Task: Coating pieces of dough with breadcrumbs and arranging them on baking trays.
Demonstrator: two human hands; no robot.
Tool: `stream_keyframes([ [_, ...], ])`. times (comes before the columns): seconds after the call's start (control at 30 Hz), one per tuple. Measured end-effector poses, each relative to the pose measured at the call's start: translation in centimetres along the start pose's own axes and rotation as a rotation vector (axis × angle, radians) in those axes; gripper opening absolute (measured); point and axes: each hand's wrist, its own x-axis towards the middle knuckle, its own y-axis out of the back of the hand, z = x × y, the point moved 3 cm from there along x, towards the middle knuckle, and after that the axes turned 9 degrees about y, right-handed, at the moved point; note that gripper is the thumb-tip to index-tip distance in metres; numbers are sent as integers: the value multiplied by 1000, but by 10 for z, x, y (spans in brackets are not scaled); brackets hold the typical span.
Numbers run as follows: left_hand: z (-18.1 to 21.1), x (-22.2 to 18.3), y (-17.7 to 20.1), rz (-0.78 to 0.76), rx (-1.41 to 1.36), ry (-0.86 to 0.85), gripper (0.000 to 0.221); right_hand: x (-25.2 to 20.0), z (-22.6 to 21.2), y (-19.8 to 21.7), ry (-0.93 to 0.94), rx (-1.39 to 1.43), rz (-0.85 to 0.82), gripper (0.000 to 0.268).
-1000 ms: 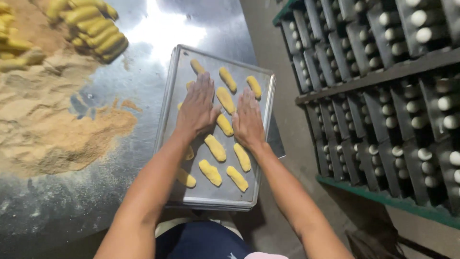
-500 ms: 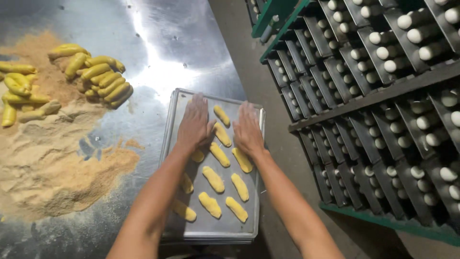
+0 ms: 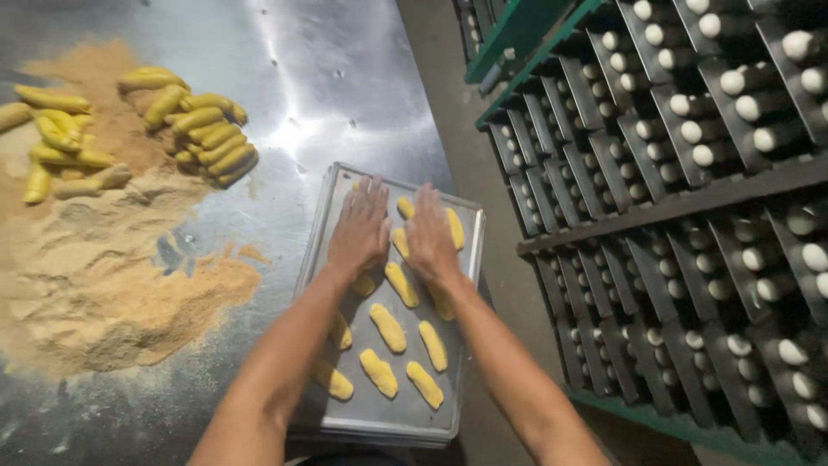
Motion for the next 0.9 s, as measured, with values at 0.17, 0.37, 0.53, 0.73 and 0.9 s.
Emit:
stream_keyframes([
  [0.17, -4, -12, -5, -20, 68, 33, 65, 0, -16, -36, -21, -85, -202, 68],
  [0.37, -1, -15, 0, -48, 65, 22, 65, -3, -24, -28, -49, -112, -149, 66],
  [0.53, 34, -69, 44, 75, -92, 10, 69, -30, -14, 16, -29, 84, -42, 59],
  [0.73, 46, -206, 59, -109, -11, 24, 76, -116, -48, 9, -42, -89, -73, 68],
  [0.9, 43, -221, 54, -81, 82, -21, 76, -121, -63, 5, -101, -154, -112, 65],
])
